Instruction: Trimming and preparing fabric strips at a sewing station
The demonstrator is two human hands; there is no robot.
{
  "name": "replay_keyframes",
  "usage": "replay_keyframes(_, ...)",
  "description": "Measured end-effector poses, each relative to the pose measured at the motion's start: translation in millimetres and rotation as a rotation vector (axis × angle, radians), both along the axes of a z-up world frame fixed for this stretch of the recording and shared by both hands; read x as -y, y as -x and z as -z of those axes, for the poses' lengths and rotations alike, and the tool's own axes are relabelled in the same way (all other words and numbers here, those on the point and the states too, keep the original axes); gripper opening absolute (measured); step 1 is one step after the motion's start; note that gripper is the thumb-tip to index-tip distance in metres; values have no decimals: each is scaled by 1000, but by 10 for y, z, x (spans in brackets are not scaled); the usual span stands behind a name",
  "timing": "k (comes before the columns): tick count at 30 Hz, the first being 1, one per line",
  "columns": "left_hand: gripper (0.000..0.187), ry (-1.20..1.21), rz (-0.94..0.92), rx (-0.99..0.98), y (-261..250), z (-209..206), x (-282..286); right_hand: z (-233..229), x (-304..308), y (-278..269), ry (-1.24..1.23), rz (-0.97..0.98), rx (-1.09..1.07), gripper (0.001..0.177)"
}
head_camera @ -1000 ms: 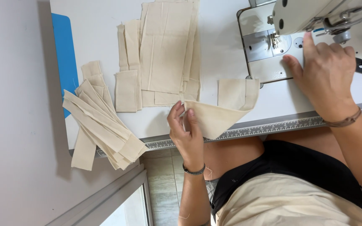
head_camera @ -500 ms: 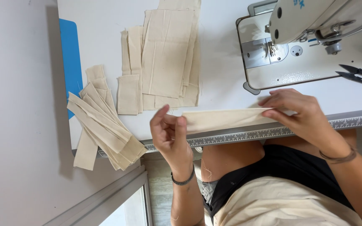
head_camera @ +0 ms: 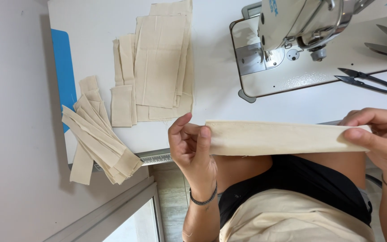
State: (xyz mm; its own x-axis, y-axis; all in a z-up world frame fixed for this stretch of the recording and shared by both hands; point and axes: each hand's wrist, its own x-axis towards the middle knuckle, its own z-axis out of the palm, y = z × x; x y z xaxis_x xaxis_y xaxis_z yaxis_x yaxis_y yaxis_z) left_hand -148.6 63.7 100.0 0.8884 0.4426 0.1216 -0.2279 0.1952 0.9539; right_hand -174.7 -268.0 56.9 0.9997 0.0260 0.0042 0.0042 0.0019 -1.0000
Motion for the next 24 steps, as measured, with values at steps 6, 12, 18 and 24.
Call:
replay_keyframes(6,31,26,-8,2,10,21,118,-125,66,76,-16,-6,50,14)
replay_keyframes(12,25,-19,-44,-20,-116,150,66,-123,7,-38,22,40,-48,12)
replay_keyframes(18,22,-326,-347,13,-626,273,-642,-617,-487,-413,417,-7,69,37)
replay_keyframes(24,14,-1268,-814,420,-109,1105,-700,-75,-414,-545,995,114,612,17)
